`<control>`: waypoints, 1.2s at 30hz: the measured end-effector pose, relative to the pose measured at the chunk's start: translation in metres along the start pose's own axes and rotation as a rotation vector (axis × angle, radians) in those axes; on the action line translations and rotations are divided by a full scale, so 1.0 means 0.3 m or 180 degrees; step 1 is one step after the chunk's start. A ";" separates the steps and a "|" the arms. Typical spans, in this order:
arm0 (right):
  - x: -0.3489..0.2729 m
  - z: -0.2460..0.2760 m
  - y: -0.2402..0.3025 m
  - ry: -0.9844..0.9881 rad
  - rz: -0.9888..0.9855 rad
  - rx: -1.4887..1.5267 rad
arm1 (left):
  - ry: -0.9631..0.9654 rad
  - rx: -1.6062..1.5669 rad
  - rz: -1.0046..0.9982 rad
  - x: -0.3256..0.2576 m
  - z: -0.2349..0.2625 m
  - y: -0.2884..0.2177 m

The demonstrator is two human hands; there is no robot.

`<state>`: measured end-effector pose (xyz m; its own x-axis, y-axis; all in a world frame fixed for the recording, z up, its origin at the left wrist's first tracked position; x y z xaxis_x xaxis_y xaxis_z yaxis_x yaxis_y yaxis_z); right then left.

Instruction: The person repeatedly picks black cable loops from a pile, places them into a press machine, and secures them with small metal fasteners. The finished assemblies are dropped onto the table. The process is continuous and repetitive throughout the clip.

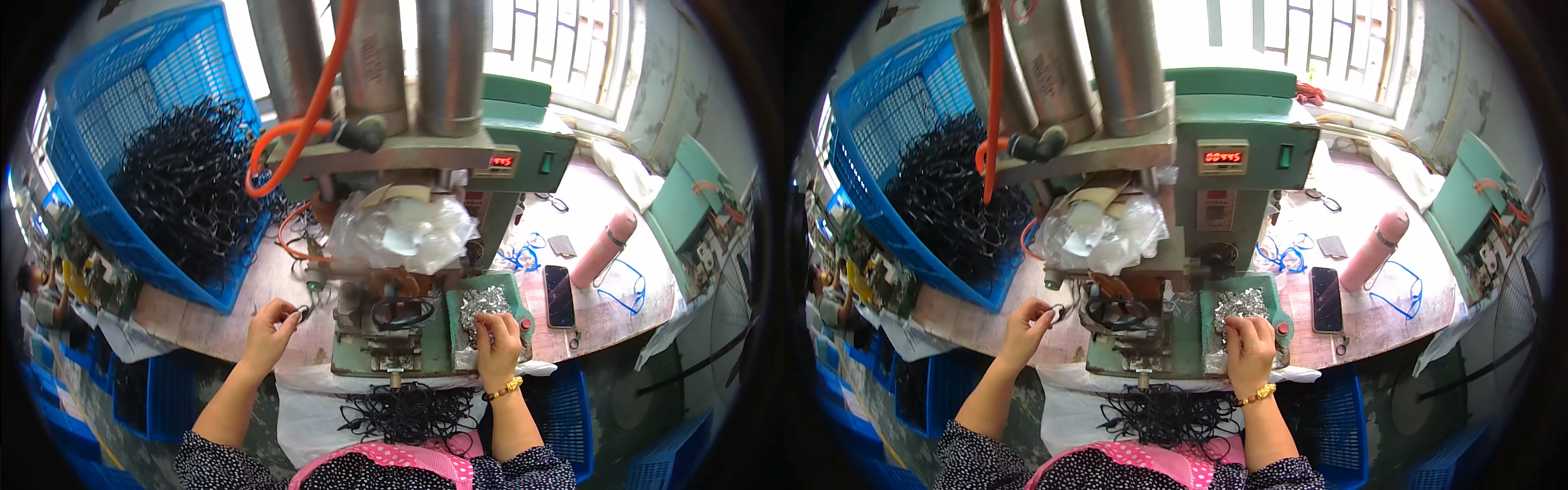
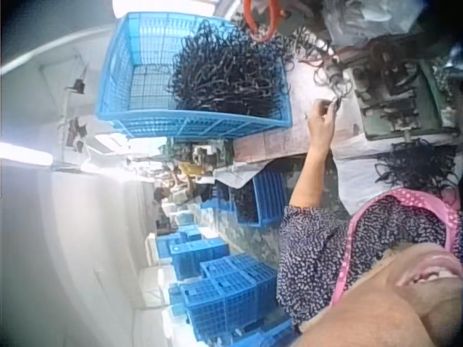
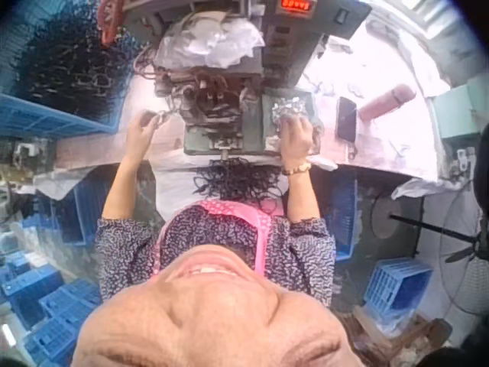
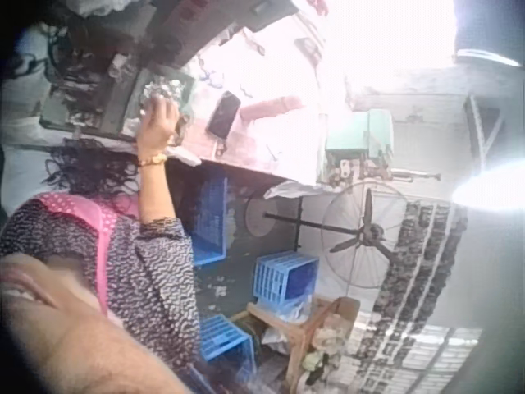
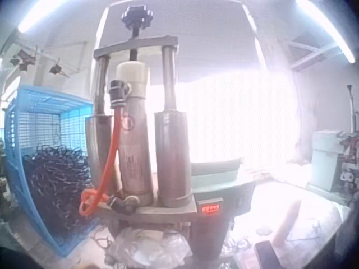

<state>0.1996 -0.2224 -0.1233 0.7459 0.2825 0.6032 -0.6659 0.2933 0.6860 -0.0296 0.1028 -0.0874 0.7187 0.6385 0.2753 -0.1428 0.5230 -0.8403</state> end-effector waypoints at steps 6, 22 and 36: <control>0.012 0.005 0.003 -0.0119 0.0270 0.0013 | 0.0146 -0.0874 0.0295 0.049 -0.069 -0.004; 0.020 0.024 0.027 0.0082 0.0046 0.0211 | -0.1298 -0.1409 0.0639 0.126 0.004 0.127; 0.068 -0.083 0.322 0.0528 -0.0133 0.1689 | -0.0320 -0.2232 -0.0768 -0.091 -0.047 -0.450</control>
<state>0.1503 -0.1655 -0.0548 0.7303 0.4331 0.5282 -0.5037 -0.1808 0.8447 -0.0205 0.0068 0.0119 0.6048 0.6177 0.5026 0.5024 0.1938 -0.8426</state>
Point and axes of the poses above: each hand's wrist, its own x-axis towards the middle knuckle, its own z-axis out of the back of the hand, y = z × x, the point moved 1 cm from there along x, towards the middle knuckle, and after that the axes turned 3 degrees about -z, right-handed, at the moved point
